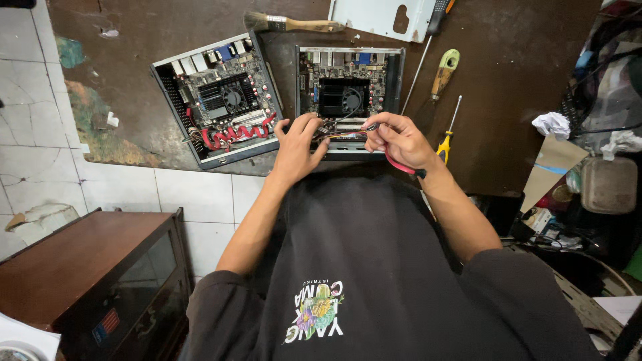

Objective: The person organizes red ribbon cables inside an open computer case, then connects a white power connector to the motherboard. They use a brush to clean dust from the interior and a screwdriver to secure a metal backplate onto the case.

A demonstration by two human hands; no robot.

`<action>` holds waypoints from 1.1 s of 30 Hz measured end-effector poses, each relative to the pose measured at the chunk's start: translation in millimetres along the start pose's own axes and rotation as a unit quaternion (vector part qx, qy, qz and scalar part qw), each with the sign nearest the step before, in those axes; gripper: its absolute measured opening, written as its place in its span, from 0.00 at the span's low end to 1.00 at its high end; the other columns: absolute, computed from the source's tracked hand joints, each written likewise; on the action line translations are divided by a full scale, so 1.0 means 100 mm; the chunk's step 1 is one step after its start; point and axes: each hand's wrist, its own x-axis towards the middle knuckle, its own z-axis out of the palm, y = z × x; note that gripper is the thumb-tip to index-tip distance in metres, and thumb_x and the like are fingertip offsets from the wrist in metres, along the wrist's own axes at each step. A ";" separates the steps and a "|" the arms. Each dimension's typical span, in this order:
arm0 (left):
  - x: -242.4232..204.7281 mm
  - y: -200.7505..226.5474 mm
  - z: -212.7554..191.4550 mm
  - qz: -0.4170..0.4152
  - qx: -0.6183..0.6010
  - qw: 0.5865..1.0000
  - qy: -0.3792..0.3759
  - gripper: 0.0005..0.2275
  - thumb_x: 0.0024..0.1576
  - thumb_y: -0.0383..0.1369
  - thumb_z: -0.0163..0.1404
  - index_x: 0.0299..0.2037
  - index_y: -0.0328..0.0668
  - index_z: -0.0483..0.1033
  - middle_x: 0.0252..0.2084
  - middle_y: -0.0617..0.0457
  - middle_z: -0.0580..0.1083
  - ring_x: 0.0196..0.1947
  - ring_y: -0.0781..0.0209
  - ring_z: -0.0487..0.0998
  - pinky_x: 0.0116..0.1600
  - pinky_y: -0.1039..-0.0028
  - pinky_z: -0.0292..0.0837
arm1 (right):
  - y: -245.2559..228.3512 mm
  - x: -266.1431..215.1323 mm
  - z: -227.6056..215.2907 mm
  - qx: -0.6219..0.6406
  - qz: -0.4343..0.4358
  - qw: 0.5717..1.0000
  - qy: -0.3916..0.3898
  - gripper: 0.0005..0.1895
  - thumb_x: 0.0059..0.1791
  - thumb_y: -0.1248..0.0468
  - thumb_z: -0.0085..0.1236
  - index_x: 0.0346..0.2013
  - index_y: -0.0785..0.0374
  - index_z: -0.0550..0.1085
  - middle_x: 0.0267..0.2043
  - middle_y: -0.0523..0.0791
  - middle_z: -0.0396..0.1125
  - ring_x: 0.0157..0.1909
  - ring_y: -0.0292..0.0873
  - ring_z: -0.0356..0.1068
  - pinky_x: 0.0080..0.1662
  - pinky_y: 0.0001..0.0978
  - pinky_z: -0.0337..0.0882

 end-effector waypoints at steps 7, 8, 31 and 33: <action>-0.02 -0.19 0.18 0.024 -0.069 0.994 0.087 0.18 0.47 0.45 0.60 0.36 0.46 0.66 0.44 0.53 0.70 0.51 0.60 0.71 0.56 0.59 0.48 | 0.03 0.04 -0.03 0.007 -0.006 1.000 -0.016 0.14 0.53 0.64 0.43 0.48 0.73 0.69 0.22 0.44 0.52 0.22 0.36 0.56 0.37 0.38 0.69; -0.03 -0.22 0.22 0.034 -0.067 0.992 0.098 0.18 0.48 0.46 0.60 0.34 0.47 0.66 0.42 0.53 0.70 0.50 0.59 0.72 0.56 0.60 0.49 | 0.03 0.04 -0.02 0.005 -0.005 1.000 -0.019 0.14 0.53 0.64 0.43 0.48 0.73 0.69 0.22 0.44 0.52 0.22 0.36 0.56 0.37 0.38 0.69; -0.15 -0.15 0.11 -0.038 0.086 0.980 0.177 0.19 0.48 0.32 0.57 0.51 0.54 0.72 0.58 0.50 0.66 0.65 0.53 0.62 0.61 0.52 0.37 | -0.10 0.70 0.45 -0.435 0.124 0.888 -0.081 0.12 0.52 0.67 0.43 0.49 0.55 0.68 0.18 0.45 0.69 0.19 0.40 0.70 0.28 0.29 0.69; -0.14 -0.16 0.11 -0.059 0.033 0.982 0.179 0.20 0.48 0.34 0.59 0.51 0.54 0.72 0.57 0.52 0.66 0.65 0.57 0.62 0.62 0.50 0.37 | 0.13 0.78 0.33 -0.308 0.136 0.940 -0.062 0.13 0.51 0.69 0.44 0.49 0.58 0.68 0.17 0.47 0.68 0.18 0.41 0.70 0.27 0.28 0.69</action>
